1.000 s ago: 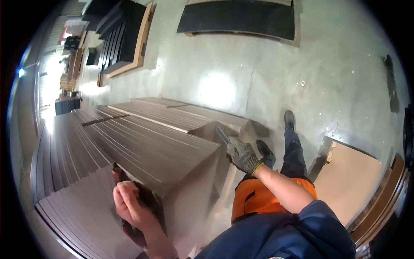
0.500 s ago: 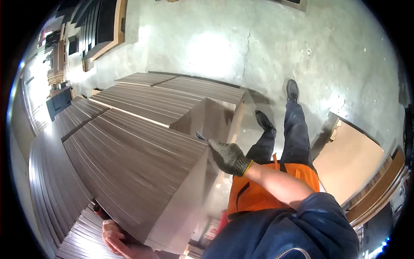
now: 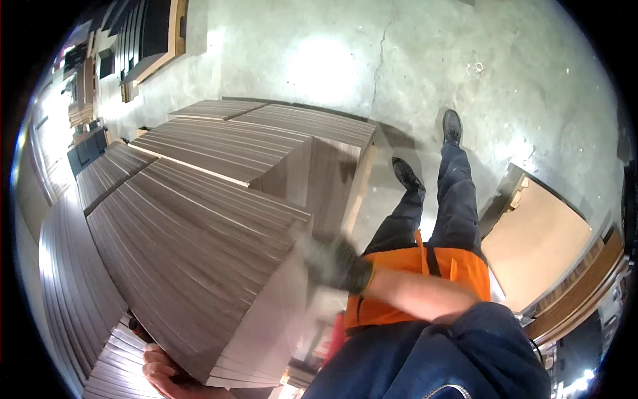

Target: The person aligns a stack of wooden panels by striking the edges with a mallet and using a scraper on the sides. They then move around a larger wooden structure, tapping various sections with the mallet and scraping the surfaces.

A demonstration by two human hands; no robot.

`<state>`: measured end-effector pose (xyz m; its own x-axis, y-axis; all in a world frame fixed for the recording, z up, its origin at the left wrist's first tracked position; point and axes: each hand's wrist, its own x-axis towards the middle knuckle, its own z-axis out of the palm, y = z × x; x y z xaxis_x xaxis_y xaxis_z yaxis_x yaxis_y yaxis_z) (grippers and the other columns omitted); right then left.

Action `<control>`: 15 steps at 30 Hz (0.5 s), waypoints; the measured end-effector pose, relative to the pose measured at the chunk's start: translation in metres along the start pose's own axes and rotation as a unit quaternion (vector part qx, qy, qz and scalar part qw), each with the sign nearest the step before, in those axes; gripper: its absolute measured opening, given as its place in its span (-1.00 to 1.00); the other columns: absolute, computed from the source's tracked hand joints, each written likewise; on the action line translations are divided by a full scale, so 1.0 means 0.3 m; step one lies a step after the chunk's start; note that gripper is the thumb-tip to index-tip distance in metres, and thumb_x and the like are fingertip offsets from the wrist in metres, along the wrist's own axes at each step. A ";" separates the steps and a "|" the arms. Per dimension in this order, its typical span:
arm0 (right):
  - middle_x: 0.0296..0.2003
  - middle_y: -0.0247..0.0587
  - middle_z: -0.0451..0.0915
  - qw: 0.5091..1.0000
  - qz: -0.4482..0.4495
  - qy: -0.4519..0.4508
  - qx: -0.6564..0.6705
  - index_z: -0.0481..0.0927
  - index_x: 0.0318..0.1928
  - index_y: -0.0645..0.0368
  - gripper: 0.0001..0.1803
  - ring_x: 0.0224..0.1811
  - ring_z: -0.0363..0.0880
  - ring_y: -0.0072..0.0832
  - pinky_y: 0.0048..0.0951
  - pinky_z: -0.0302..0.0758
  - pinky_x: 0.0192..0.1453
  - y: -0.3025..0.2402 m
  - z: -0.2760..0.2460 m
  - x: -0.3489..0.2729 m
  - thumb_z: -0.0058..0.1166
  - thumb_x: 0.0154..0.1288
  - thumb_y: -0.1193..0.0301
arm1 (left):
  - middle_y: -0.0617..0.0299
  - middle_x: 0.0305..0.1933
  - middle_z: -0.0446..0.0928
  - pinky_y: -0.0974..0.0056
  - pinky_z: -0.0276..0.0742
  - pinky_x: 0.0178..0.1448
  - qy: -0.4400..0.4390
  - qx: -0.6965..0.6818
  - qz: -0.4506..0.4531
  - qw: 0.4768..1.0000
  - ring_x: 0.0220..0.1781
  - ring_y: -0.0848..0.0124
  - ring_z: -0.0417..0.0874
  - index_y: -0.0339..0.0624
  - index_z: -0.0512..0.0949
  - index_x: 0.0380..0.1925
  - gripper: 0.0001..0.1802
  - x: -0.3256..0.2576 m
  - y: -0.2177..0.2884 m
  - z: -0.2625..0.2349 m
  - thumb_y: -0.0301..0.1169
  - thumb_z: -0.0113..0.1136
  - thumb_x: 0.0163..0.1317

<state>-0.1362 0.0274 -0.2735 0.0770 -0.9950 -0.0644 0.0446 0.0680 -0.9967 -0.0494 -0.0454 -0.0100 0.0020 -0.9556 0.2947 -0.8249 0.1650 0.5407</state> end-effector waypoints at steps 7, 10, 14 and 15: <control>-0.54 -0.09 0.53 0.997 0.068 -0.033 -0.002 0.56 -0.32 0.22 -0.82 -0.47 0.55 -0.32 -0.29 0.46 -0.40 -0.035 0.101 -0.036 -0.10 0.28 0.43 | 0.35 -0.49 0.02 0.29 0.13 -0.14 -0.019 -0.043 -0.019 0.999 -0.38 0.49 0.10 -0.01 0.07 -0.58 -0.65 0.002 -0.022 -0.054 -0.20 -0.33 0.42; -0.48 -0.04 0.52 0.979 0.166 0.107 0.051 0.49 -0.21 0.20 -0.82 -0.39 0.54 -0.20 -0.16 0.45 -0.31 0.050 -0.006 -0.018 -0.09 0.29 0.37 | 0.36 -0.50 0.02 0.31 0.12 -0.14 -0.082 -0.056 0.013 0.995 -0.39 0.49 0.10 -0.02 0.08 -0.57 -0.65 -0.004 -0.017 -0.053 -0.20 -0.32 0.41; -0.49 -0.18 0.50 0.987 -0.140 0.048 -0.070 0.49 -0.26 0.20 -0.85 -0.46 0.51 -0.31 -0.29 0.44 -0.40 -0.219 0.281 -0.145 -0.05 0.21 0.41 | 0.37 -0.50 0.01 0.35 0.11 -0.15 -0.037 -0.080 0.007 0.996 -0.40 0.50 0.10 -0.02 0.09 -0.57 -0.66 -0.007 -0.024 0.017 -0.20 -0.31 0.41; -0.50 -0.22 0.50 0.969 -0.201 0.097 -0.102 0.49 -0.27 0.20 -0.86 -0.48 0.50 -0.33 -0.32 0.44 -0.42 -0.260 0.340 -0.164 -0.04 0.19 0.42 | 0.37 -0.49 0.02 0.36 0.11 -0.15 -0.002 -0.079 -0.009 0.997 -0.39 0.50 0.11 -0.01 0.09 -0.57 -0.66 -0.009 -0.010 0.044 -0.20 -0.31 0.40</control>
<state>-0.0419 0.0785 -0.1875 -0.0944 -0.9344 0.3434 -0.1675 -0.3251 -0.9307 -0.0544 -0.0466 -0.0227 0.0134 -0.9598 0.2803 -0.7257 0.1836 0.6631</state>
